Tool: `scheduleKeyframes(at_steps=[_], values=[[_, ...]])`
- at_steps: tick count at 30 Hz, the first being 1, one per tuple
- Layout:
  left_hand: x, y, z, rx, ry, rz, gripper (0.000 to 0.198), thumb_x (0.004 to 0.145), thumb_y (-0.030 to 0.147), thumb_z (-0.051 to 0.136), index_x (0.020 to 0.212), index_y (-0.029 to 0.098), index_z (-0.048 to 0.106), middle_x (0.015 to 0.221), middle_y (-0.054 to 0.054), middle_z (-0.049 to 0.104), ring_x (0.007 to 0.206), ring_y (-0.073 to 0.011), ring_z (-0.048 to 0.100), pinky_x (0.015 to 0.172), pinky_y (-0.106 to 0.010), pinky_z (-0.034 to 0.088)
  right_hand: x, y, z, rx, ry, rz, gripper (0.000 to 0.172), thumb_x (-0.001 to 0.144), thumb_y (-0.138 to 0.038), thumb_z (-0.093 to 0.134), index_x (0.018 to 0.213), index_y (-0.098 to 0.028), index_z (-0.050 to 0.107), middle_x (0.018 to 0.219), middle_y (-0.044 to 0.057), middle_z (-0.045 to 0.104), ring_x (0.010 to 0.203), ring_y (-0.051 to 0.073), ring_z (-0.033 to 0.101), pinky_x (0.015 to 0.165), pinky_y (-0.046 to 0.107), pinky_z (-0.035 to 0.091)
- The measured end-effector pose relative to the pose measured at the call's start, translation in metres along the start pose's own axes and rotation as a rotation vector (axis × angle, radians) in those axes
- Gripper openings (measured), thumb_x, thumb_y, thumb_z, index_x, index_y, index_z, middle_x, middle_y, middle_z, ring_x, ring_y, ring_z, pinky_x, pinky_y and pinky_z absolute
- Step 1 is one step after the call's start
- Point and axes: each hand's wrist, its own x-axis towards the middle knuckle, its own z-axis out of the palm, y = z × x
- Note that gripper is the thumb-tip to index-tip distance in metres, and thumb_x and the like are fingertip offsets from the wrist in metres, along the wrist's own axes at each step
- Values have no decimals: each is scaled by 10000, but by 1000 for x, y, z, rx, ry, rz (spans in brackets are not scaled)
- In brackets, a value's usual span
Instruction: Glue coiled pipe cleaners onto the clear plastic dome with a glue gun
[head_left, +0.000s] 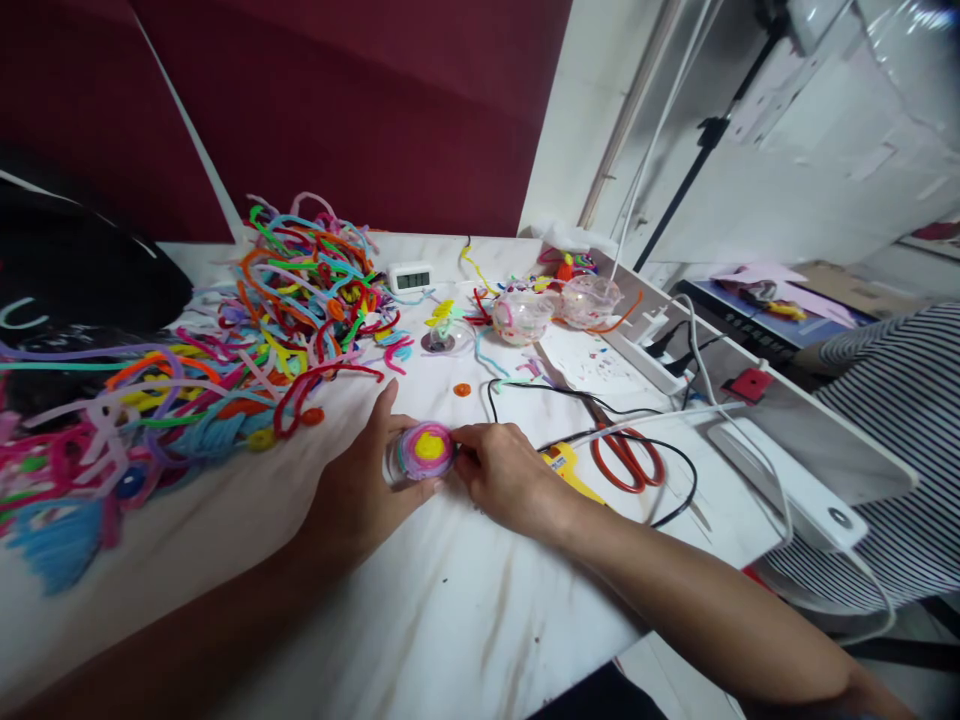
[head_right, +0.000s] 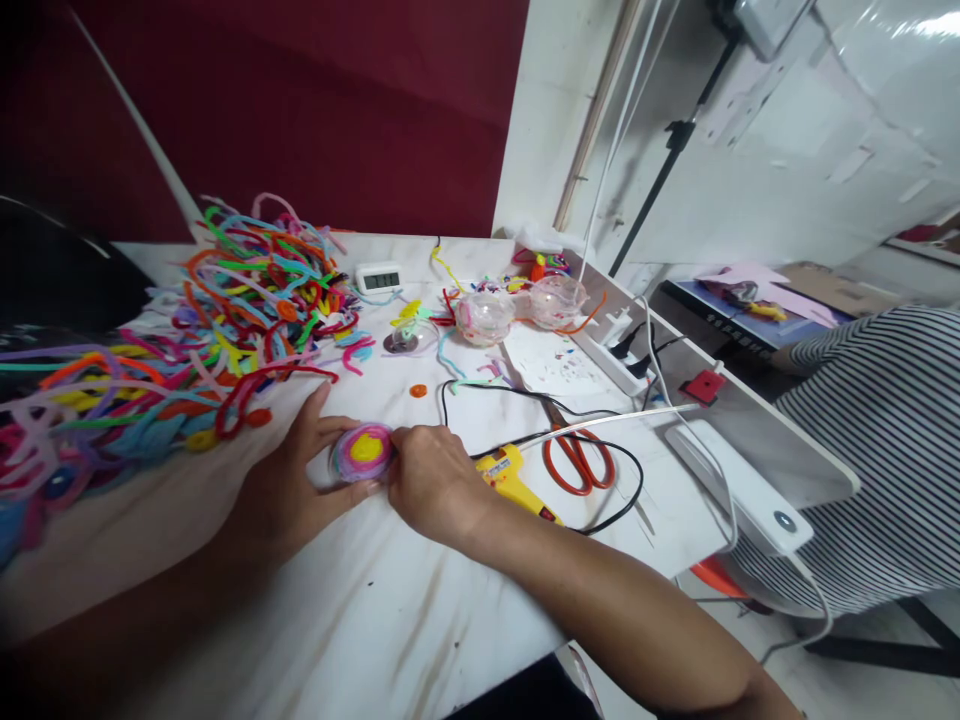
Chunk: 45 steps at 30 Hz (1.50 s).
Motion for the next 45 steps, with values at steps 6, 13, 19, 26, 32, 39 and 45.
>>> scheduleKeyframes(at_steps=[6, 13, 19, 26, 32, 39, 45], values=[[-2, 2, 1, 6, 29, 38, 1045, 683, 247, 757, 1517, 314, 132, 1171, -24, 682, 1049, -262, 677, 821, -358, 556, 1, -3, 4, -8, 4, 12, 242, 802, -102, 513, 929, -149, 714, 871, 97, 744, 781, 185, 632, 681, 266, 395], [-6, 1, 3, 10, 37, 51, 917, 691, 232, 738, 1472, 255, 258, 1186, -70, 662, 1035, -259, 676, 837, -353, 554, 0, -1, 9, 92, 45, 23, 260, 806, -100, 499, 938, -146, 718, 885, 91, 747, 749, 169, 630, 692, 256, 416], [-8, -3, 0, -100, -5, 134, 874, 734, 229, 650, 1493, 219, 217, 1234, -111, 606, 1113, -276, 633, 941, -438, 529, 0, -1, 12, 65, 64, 20, 243, 790, -148, 536, 952, -156, 717, 811, 64, 730, 690, 156, 597, 650, 249, 402], [-8, -9, -10, -222, -112, 188, 775, 794, 147, 486, 1515, 193, 206, 1352, -147, 531, 1202, -268, 576, 1053, -494, 455, 3, -3, 6, 15, 44, 24, 208, 783, -164, 565, 933, -148, 709, 763, 46, 697, 659, 141, 556, 608, 239, 381], [3, -13, -17, -238, -139, 171, 641, 885, 241, 452, 1502, 208, 281, 1309, -133, 588, 1157, -253, 616, 1002, -461, 508, 11, -2, -9, -24, -21, -5, 169, 779, -121, 611, 905, -149, 721, 763, 40, 696, 677, 141, 567, 613, 234, 384], [13, -20, -16, -364, -175, 67, 727, 853, 346, 564, 1498, 215, 256, 1220, -111, 639, 1093, -249, 657, 950, -462, 549, 13, -1, -11, -68, -56, -29, 177, 794, -120, 587, 910, -141, 719, 797, 63, 715, 698, 154, 587, 625, 248, 384], [21, -22, -20, -337, -195, 40, 729, 791, 330, 644, 1450, 201, 359, 1171, -111, 641, 1068, -245, 655, 936, -417, 559, 10, -2, -8, -122, -33, 12, 179, 821, -172, 580, 931, -147, 720, 859, 105, 736, 762, 189, 631, 645, 272, 380]])
